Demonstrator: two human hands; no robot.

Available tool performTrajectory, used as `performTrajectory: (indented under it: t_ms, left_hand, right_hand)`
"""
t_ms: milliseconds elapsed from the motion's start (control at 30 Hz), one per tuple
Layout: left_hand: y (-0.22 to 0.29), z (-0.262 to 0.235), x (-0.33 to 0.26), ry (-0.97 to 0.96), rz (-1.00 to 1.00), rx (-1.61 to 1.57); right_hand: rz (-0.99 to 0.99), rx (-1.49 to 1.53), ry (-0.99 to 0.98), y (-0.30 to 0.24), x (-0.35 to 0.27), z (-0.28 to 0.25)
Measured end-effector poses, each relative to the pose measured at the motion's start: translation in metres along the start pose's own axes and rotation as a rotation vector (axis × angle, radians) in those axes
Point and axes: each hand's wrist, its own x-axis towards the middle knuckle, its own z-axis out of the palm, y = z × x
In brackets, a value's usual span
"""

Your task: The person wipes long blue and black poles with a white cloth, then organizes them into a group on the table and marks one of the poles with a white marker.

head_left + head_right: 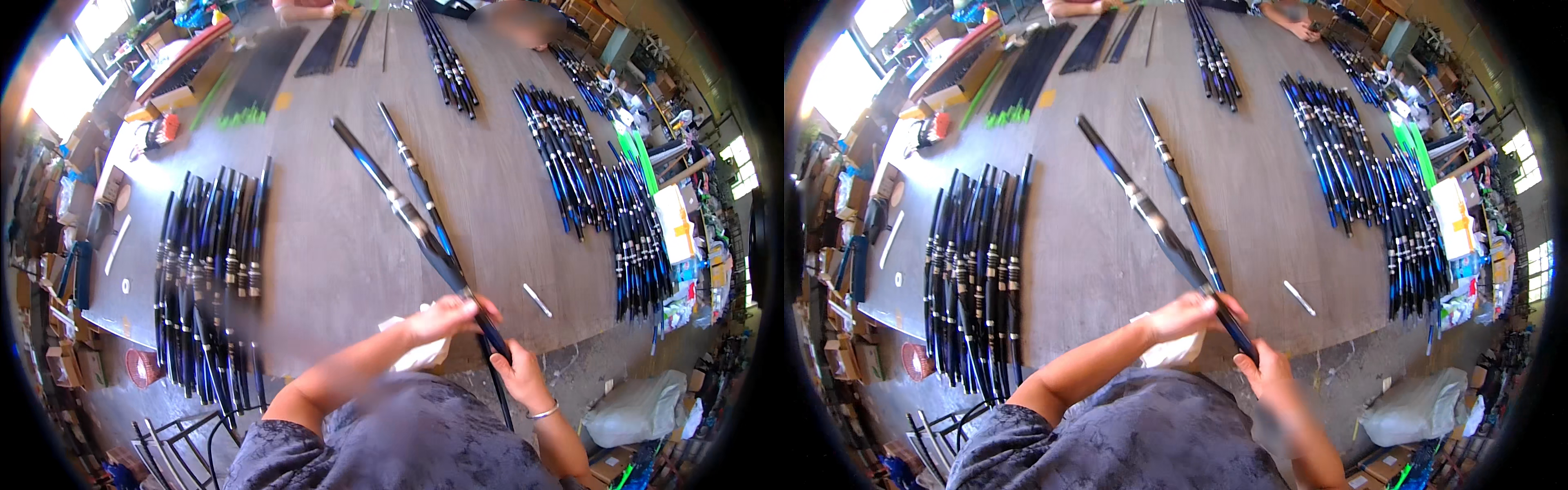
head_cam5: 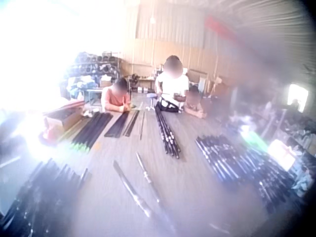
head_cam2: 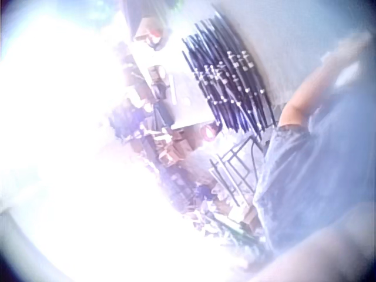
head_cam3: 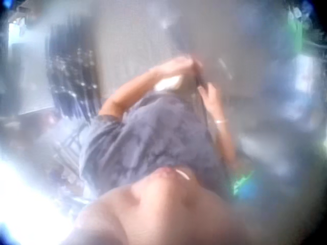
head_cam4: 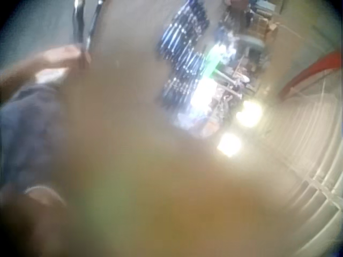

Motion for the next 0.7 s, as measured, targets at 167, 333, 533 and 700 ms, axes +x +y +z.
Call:
performTrajectory:
  t_ms: [167,333,533,700]
  left_hand:
    - [0.067,-0.049,-0.038,0.431,0.144,0.211]
    - [0.165,-0.072,-0.086,1.079,0.329,0.708]
    - [0.114,-0.081,-0.119,0.673,0.017,0.46]
    - [0.048,-0.042,-0.084,0.584,0.128,-0.093]
  right_hand:
    - [-0.122,-0.26,0.164,0.012,0.012,-0.036]
    - [-0.285,-0.542,0.233,0.041,0.004,-0.095]
    - [-0.529,-1.184,0.474,-0.023,0.021,-0.211]
    - [-0.679,-0.232,1.074,-0.09,0.044,-0.198]
